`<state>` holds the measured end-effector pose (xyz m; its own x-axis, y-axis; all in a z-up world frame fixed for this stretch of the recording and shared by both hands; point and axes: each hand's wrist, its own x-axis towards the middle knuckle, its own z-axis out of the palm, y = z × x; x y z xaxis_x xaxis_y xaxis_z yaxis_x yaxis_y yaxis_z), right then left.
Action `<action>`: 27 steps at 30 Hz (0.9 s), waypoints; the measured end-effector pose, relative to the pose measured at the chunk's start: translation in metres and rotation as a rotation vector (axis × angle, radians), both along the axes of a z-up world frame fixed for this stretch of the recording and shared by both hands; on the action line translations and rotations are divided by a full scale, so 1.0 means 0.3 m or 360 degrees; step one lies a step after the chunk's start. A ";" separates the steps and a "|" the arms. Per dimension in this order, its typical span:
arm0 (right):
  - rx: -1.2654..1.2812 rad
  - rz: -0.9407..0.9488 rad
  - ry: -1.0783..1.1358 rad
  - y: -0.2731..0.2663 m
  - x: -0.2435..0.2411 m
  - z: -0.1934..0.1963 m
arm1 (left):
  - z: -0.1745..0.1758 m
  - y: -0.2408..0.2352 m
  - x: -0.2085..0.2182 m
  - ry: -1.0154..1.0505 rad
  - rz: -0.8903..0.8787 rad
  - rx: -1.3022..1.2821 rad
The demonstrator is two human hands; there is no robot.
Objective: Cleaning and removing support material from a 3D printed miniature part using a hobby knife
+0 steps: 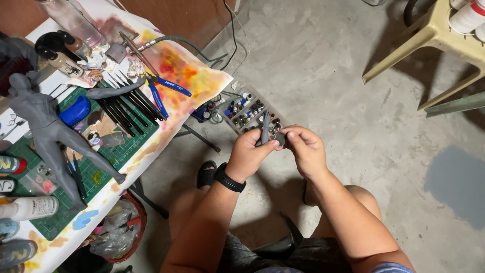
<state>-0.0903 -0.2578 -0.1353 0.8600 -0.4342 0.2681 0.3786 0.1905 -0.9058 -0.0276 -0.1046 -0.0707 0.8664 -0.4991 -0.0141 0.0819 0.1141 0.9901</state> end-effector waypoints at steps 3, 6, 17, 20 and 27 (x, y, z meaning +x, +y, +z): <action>0.0319 -0.0018 0.0228 0.004 0.012 -0.010 | -0.083 0.014 0.026 -0.0114 -0.0014 0.0078; 0.0496 0.0053 0.0297 0.018 0.017 0.013 | -0.092 0.020 0.035 -0.0219 0.0015 0.0154; 0.0488 0.0117 0.0389 -0.016 0.014 0.010 | -0.055 0.034 0.052 -0.0363 -0.0094 0.0063; 0.0569 0.0289 0.0434 0.009 0.004 0.092 | -0.046 0.030 0.045 -0.0328 -0.0123 0.0050; 0.0423 0.0313 0.0564 -0.001 0.007 0.024 | -0.069 0.014 0.028 -0.0334 -0.0018 0.0129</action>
